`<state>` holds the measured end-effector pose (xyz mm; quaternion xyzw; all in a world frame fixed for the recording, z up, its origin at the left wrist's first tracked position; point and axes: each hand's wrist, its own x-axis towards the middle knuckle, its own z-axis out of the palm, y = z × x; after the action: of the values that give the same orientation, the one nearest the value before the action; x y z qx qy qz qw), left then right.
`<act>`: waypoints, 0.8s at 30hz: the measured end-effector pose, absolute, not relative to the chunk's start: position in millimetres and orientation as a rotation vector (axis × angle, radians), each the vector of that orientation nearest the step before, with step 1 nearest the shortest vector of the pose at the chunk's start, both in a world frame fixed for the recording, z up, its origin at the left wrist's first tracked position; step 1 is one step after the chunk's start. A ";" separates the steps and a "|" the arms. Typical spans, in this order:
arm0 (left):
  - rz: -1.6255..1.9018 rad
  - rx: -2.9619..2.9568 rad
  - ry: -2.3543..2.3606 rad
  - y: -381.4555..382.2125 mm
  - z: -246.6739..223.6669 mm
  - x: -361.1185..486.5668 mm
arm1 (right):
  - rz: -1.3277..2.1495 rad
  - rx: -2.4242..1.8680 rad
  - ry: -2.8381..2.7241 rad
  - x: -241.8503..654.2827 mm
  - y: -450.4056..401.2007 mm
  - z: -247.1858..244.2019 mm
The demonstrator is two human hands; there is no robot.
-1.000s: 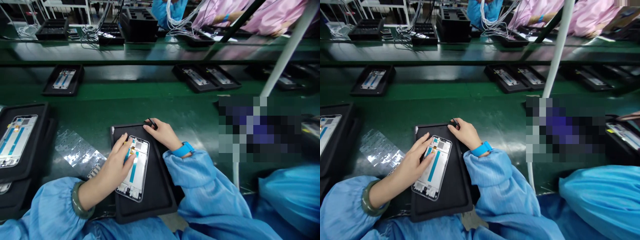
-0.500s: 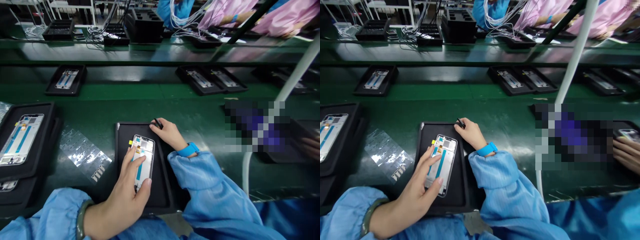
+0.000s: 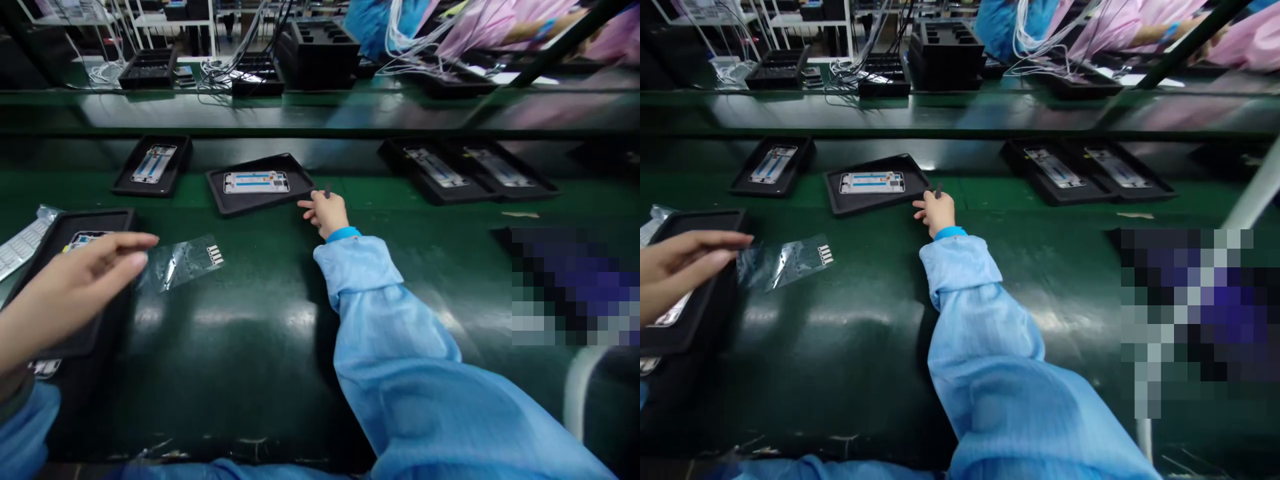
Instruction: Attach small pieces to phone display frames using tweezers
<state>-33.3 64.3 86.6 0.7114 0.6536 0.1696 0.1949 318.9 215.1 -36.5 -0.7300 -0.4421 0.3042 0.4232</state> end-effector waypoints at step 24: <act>-0.145 2.473 2.091 243.2 34.8 -34.7 | 0.173 -1.055 -2.771 213.5 99.4 -31.3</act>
<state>-34.7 243.2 34.8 0.7619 0.6442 -0.0446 -0.0503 213.5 99.4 -31.3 -0.3540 -0.9295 0.0579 0.0858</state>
